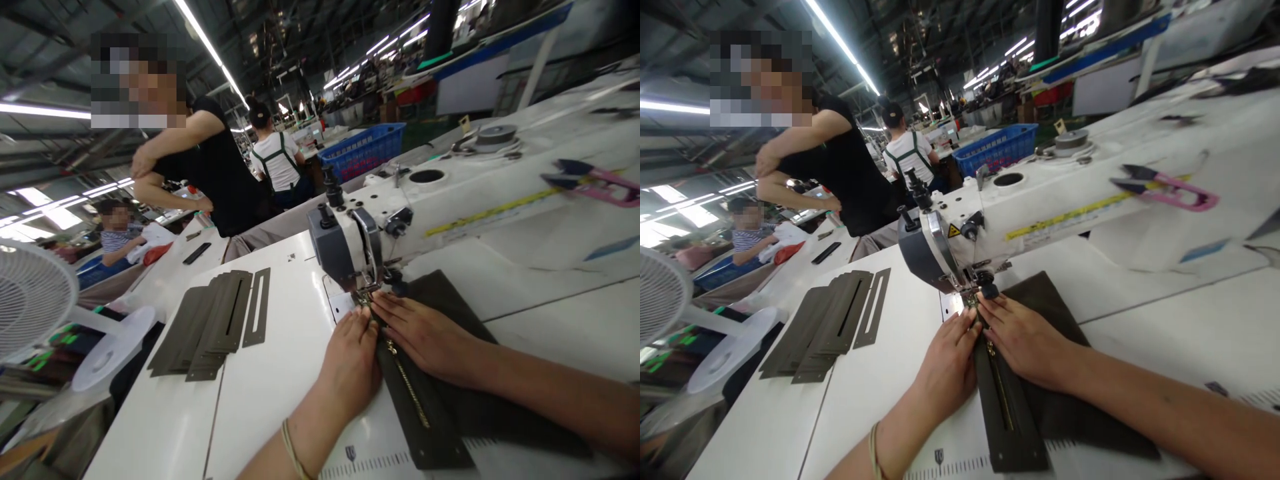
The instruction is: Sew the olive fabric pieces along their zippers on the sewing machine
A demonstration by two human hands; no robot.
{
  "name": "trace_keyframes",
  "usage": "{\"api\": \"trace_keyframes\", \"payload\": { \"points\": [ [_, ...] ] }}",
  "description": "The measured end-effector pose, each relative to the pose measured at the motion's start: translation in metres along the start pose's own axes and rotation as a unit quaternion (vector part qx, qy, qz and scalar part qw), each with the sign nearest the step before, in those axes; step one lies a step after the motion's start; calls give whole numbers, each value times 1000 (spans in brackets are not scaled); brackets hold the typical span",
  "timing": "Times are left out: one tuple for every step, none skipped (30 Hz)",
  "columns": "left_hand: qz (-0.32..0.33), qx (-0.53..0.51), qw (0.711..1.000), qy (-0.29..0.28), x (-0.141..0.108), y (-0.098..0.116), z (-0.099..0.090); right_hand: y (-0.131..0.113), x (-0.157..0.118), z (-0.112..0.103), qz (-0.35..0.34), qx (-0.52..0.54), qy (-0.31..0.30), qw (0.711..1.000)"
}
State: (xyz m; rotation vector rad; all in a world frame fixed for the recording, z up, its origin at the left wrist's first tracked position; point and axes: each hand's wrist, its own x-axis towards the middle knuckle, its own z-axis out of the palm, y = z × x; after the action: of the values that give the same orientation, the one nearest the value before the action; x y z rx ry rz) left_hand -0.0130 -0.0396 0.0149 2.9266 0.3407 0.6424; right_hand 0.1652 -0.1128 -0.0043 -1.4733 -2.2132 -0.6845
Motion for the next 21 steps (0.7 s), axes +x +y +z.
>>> {"api": "trace_keyframes", "payload": {
  "points": [
    [-1, -1, 1000, 2, 0, 1, -1, 0, 0, 0, 0, 3, -2, 1000],
    [-3, -3, 1000, 3, 0, 1, -1, 0, -1, 0, -2, 5, -4, 1000],
    [-5, -5, 1000, 3, 1, 2, -2, 1, -2, 1, -3, 7, -5, 1000],
    [-8, -8, 1000, 3, 1, 2, -2, 1, -2, 2, -2, 6, -3, 1000],
    [-11, -9, 1000, 3, 1, 3, -3, 1, -3, 4, -1, 5, 2, 1000],
    [-15, -12, 1000, 2, 2, 3, -3, 1, -3, 6, 0, 5, 9, 1000],
    [-18, -15, 1000, 2, 2, 2, -3, 1, -3, 8, 2, 6, 18, 1000],
    [-22, -19, 1000, 1, 3, 2, -3, 1, -2, 10, 3, 7, 27, 1000],
    [-25, -22, 999, 1, 3, 1, -2, 2, -1, 11, 3, 11, 36, 999],
    [-28, -26, 999, 0, 4, 0, -1, 3, 0, 13, 1, 17, 42, 999],
    [-31, -28, 999, -1, 5, -1, -1, 4, 1, 14, -2, 23, 46, 999],
    [-33, -28, 999, 0, 6, -2, 0, 6, 3, 14, -6, 29, 49, 998],
    [-37, -28, 999, 1, 6, -3, 0, 7, 4, 14, -12, 36, 51, 998],
    [-40, -28, 999, 3, 7, -4, 1, 9, 5, 14, -17, 45, 54, 997],
    [-46, -28, 999, 5, 8, -4, 1, 10, 6, 13, -18, 57, 55, 997],
    [-52, -28, 998, 7, 9, -5, 2, 11, 7, 11, -15, 71, 57, 996],
    [-59, -30, 998, 7, 9, -5, 2, 12, 8, 8, -7, 90, 56, 994],
    [-64, -31, 997, 6, 9, -5, 2, 13, 9, 5, 2, 109, 53, 993],
    [-68, -30, 997, 7, 9, -5, 3, 13, 9, 2, 12, 127, 48, 991],
    [-68, -25, 997, 9, 8, -5, 3, 13, 10, -1, 20, 139, 41, 989],
    [-66, -17, 998, 12, 7, -5, 3, 12, 9, -4, 25, 145, 35, 988]
  ]
}}
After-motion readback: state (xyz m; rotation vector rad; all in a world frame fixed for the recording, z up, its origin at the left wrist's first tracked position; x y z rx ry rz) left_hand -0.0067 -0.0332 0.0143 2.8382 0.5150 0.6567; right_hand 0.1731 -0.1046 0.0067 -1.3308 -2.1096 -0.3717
